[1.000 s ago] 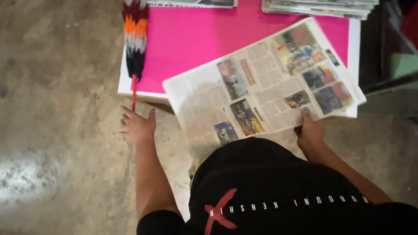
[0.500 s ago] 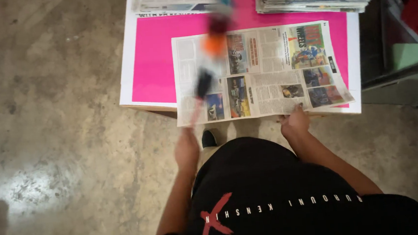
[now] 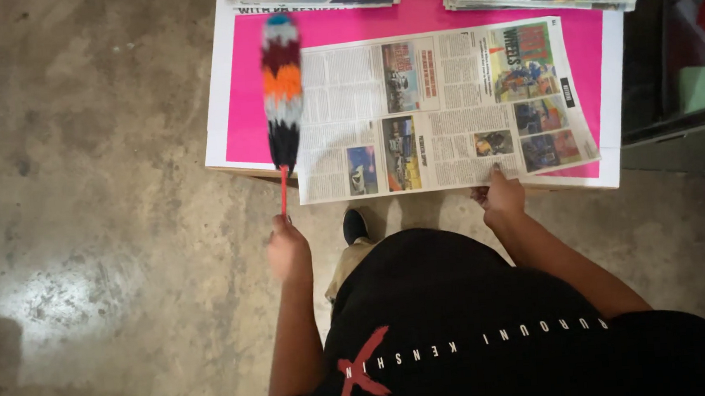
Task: Dusting various newspapers with a feather duster and organizing them into stacks on a table.
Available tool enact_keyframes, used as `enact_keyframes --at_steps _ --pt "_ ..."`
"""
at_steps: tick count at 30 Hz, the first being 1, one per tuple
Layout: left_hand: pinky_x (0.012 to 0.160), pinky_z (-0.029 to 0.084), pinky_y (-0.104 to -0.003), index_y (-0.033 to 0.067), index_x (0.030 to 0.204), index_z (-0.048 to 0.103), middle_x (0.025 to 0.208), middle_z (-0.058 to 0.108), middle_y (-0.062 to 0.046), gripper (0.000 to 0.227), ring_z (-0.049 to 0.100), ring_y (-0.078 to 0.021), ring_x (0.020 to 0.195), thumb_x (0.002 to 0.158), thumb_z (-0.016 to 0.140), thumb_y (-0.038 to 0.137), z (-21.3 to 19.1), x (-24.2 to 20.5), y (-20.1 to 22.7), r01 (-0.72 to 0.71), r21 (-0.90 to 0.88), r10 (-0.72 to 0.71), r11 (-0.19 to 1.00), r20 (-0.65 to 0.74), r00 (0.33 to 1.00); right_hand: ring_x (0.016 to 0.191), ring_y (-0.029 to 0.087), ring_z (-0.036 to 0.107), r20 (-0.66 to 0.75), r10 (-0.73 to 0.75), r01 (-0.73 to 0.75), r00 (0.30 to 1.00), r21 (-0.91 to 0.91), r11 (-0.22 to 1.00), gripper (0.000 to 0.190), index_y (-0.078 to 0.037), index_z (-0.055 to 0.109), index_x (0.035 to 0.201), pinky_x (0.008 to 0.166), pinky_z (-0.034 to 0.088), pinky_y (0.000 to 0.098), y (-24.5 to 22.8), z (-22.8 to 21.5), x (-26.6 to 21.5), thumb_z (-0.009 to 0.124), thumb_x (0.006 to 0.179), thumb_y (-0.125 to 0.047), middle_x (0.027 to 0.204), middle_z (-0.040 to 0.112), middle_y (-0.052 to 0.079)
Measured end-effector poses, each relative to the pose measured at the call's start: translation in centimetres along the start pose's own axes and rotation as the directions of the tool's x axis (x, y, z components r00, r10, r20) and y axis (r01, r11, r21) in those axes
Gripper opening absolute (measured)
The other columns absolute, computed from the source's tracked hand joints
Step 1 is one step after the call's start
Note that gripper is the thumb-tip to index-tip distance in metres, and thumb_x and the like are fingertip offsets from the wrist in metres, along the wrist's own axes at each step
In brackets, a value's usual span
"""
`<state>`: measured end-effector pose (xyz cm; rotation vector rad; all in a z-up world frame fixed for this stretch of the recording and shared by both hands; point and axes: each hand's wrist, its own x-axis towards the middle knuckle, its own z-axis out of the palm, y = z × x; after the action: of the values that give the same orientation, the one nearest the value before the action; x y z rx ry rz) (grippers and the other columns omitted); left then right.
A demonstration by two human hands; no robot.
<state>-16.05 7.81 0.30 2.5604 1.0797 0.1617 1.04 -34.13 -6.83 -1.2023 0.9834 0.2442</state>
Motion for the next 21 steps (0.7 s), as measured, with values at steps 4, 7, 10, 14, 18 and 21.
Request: enact_keyframes --at_steps 4,7,10,14,18,21 --pt "0.058 0.052 -0.060 0.0171 0.115 0.062 0.083 0.069 -0.023 0.023 0.068 -0.0470 0.070 0.104 0.046 0.030 -1.5 -2.4 2.1 -0.137 -0.022 0.138 0.990 0.070 0.988 0.068 0.025 0.065 -0.029 0.017 -0.017 0.999 -0.022 1.000 0.025 -0.005 0.055 0.119 0.057 0.054 0.0405 -0.6 0.2 -1.1 0.059 0.106 -0.026 0.090 0.066 0.014" --pt "0.064 0.054 -0.058 0.0151 0.111 0.059 0.087 0.071 -0.019 0.021 0.069 -0.0437 0.075 0.109 0.044 0.030 -0.4 -4.3 0.3 -0.389 -0.049 0.383 0.920 0.324 0.865 0.070 0.022 0.064 -0.031 -0.014 0.014 0.999 -0.009 1.000 0.023 -0.010 0.057 0.121 0.059 0.055 0.0387 0.1 0.3 -0.7 0.059 0.105 -0.027 0.092 0.066 0.010" --pt "0.064 0.054 -0.058 0.0162 0.118 0.058 0.094 0.072 -0.016 0.024 0.070 -0.0432 0.079 0.103 0.043 0.027 -0.6 -4.8 -2.8 -0.459 -0.076 0.457 0.885 0.325 0.828 0.071 0.020 0.063 -0.001 -0.052 0.052 0.999 0.060 0.997 0.022 -0.013 0.059 0.121 0.059 0.055 0.0368 0.9 0.2 0.0 0.059 0.104 -0.027 0.094 0.066 0.007" --pt "0.068 0.053 -0.059 0.0201 0.124 0.060 0.104 0.072 -0.019 0.028 0.069 -0.0467 0.086 0.110 0.042 0.035 -0.9 -1.1 -5.8 -0.055 0.131 0.012 0.990 0.311 0.950 0.071 0.019 0.062 -0.003 -0.068 0.068 0.998 0.098 0.993 0.020 -0.016 0.060 0.120 0.059 0.053 0.0355 0.7 0.3 -0.6 0.059 0.103 -0.026 0.094 0.066 0.006" --pt "0.071 0.051 -0.061 0.0211 0.129 0.059 0.099 0.073 -0.025 0.030 0.067 -0.0499 0.087 0.105 0.045 0.031 -4.4 1.5 -0.6 0.125 0.015 -0.126 0.992 0.156 0.980 0.072 0.019 0.062 0.008 -0.067 0.066 0.998 0.113 0.991 0.018 -0.017 0.059 0.114 0.059 0.054 0.0352 0.6 0.3 -2.1 0.057 0.103 -0.031 0.091 0.065 0.004" --pt "0.070 0.050 -0.062 0.0129 0.130 0.056 0.101 0.072 -0.026 0.031 0.066 -0.0519 0.083 0.104 0.044 0.026 0.9 1.9 0.2 -0.221 -0.224 0.226 0.949 -0.005 0.974 0.068 0.017 0.058 0.042 -0.055 0.047 0.998 0.170 0.984 0.020 -0.017 0.055 0.104 0.055 0.049 0.0358 4.3 -2.5 -2.3 0.056 0.104 -0.037 0.086 0.058 0.003"
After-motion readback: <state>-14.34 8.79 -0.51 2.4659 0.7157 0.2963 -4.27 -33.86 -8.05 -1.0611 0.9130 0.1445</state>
